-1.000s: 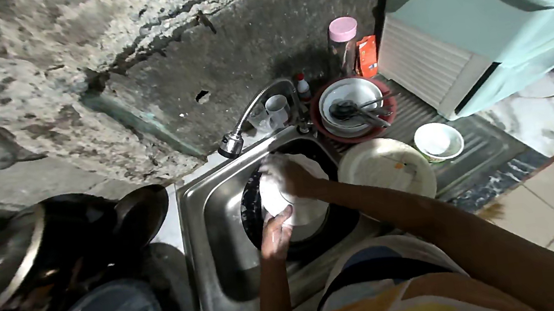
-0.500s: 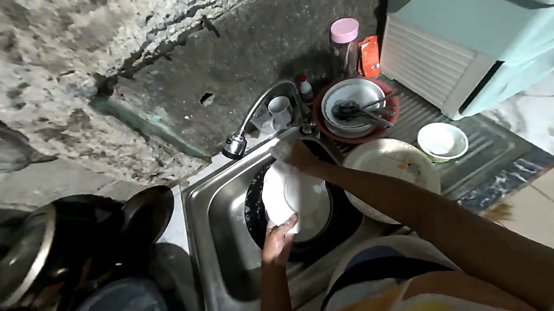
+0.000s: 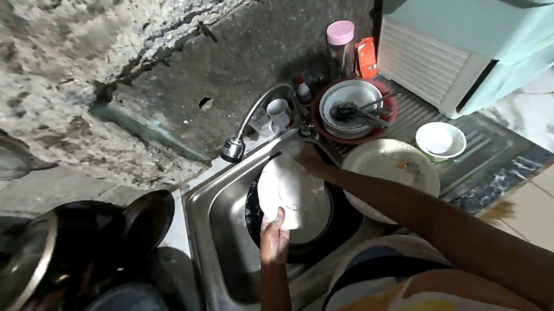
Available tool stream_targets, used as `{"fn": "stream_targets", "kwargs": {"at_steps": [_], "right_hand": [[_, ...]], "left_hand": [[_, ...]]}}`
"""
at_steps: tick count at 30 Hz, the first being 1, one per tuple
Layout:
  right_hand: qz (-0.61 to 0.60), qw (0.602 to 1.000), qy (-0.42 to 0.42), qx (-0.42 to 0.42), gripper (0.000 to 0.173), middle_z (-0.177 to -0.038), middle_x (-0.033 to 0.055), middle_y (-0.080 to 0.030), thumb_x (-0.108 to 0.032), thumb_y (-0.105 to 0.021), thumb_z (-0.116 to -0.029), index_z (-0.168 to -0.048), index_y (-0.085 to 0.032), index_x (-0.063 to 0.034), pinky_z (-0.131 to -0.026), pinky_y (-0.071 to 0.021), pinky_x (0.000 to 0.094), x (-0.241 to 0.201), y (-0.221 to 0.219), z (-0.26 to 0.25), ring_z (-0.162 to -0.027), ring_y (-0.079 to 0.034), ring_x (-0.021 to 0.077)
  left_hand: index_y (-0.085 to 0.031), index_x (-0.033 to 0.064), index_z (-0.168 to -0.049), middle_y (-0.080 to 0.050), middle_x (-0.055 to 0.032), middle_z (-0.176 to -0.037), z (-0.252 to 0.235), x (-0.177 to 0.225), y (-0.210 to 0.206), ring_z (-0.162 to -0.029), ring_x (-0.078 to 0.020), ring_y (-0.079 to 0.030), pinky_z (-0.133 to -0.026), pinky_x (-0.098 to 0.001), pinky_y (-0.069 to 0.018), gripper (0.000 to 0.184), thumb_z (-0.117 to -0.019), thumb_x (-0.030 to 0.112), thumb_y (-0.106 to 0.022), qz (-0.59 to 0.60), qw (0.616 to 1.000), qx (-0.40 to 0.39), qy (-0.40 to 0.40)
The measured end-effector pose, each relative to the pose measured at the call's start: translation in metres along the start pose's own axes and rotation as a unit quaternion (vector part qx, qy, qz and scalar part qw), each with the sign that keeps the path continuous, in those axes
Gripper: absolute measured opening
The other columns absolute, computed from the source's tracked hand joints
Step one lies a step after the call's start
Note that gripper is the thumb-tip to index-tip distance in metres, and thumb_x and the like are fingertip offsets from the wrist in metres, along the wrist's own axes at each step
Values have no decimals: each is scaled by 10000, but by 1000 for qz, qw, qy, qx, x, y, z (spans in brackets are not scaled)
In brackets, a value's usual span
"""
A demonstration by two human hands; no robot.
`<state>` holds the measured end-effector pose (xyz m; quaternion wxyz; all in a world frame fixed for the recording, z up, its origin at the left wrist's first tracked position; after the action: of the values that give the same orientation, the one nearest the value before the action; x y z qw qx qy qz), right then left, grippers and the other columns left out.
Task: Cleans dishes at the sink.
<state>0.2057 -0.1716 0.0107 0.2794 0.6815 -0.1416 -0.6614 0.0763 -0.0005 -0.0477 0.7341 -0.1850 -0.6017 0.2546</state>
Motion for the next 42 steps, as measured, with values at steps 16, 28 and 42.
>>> {"fn": "stream_targets", "kwargs": {"at_steps": [16, 28, 42], "right_hand": [[70, 959, 273, -7, 280, -1117, 148, -716, -287, -630, -984, -1087, -731, -47, -1013, -489, 520, -50, -33, 16, -1131, -654, 307], [71, 961, 264, 33, 424, -1473, 177, -570, -188, -607, -1009, -1406, -598, -42, -1191, -403, 466, -23, -48, 66, -1423, -496, 316], [169, 985, -26, 25, 463, -1379, 364, -555, -166, -597, -1026, -1359, -532, 149, -1137, -391, 558, -14, 37, 52, -1342, -511, 483]], "left_hand": [[-478, -31, -1352, -689, -142, -1113, 1, -2, -11, -975, -188, -701, -883, -369, -600, 317, -1038, 14, -482, -82, 995, 11, 55], [-495, 106, -1385, -655, -56, -1252, -4, 13, 3, -1126, -150, -652, -960, -354, -564, 340, -1089, 269, -451, 61, 987, 145, -43], [-293, 121, -1548, -545, -118, -1401, 36, -27, -18, -1205, -219, -602, -1003, -428, -532, 531, -1083, 294, -485, 4, 993, 113, 45]]}}
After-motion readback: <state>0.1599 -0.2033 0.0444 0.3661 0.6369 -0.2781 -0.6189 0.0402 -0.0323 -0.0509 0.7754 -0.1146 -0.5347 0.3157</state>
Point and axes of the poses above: each hand's wrist, its own z-axis away from the middle knuckle, its own y-axis out of the back of the hand, x = y × z, the point moved 7 cm from there along -z, towards the middle knuckle
